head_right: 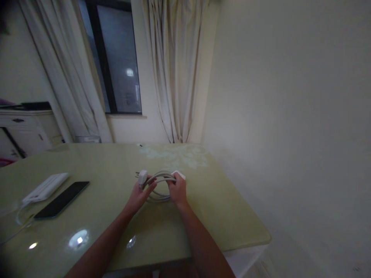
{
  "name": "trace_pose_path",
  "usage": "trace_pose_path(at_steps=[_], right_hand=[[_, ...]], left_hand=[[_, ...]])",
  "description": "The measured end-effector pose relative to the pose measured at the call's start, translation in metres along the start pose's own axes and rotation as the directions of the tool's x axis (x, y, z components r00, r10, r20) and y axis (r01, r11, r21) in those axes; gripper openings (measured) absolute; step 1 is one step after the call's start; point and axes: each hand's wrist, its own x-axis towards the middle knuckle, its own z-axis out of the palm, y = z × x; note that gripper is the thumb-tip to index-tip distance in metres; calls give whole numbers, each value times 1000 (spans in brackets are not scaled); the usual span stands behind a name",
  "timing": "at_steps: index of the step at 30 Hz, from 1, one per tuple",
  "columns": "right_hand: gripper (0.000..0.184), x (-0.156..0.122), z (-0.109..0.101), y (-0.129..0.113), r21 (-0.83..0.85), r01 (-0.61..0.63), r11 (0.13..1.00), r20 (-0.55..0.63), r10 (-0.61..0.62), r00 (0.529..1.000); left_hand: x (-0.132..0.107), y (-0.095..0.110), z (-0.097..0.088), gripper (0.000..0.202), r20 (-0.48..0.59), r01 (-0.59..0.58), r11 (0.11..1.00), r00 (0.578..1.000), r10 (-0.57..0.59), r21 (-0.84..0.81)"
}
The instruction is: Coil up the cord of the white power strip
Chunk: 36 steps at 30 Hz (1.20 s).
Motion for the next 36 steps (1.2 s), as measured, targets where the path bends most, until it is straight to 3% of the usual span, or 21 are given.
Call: trace_pose_path(at_steps=[5, 9, 12, 14, 16, 20, 22, 25, 30, 33, 36], right_hand=[[29, -1, 1, 3, -70, 53, 996, 20, -52, 998], [18, -10, 6, 0, -220, 152, 964, 77, -138, 987], [13, -16, 7, -3, -308, 254, 917, 129, -224, 966], [11, -19, 7, -7, -333, 363, 870, 168, -324, 931], [20, -22, 5, -13, -329, 479, 814, 195, -438, 878], [48, -30, 4, -27, -296, 651, 699, 227, -611, 759], [56, -33, 7, -32, -315, 676, 666, 212, -646, 734], [53, -37, 12, -34, -367, 639, 677, 137, -640, 756], [27, -34, 11, -28, -274, 528, 804, -23, -554, 832], [25, -27, 6, -19, -116, 366, 923, -106, -378, 920], [32, -17, 3, -6, 168, 115, 979, -166, -87, 982]], left_hand=[[-5, -9, 1, 47, -124, -88, 994, 988, 96, 68], [-12, -12, 1, 43, -49, -280, 936, 954, 297, 211], [-14, -15, 0, 36, -40, -296, 896, 944, 326, 330], [-13, -18, 0, 39, -73, -237, 889, 955, 287, 391], [-12, -20, 0, 46, -73, -203, 885, 964, 256, 420], [-10, -24, 2, 48, 8, -248, 858, 962, 274, 449], [-10, -26, 3, 43, 44, -277, 839, 956, 291, 469], [-14, -24, 7, 29, 96, -304, 831, 951, 294, 466], [-21, -8, 20, 11, 142, -308, 848, 951, 274, 431], [-21, 0, 25, 13, 137, -235, 907, 970, 199, 349], [-16, 3, 23, 20, 149, -141, 953, 983, 104, 269]])
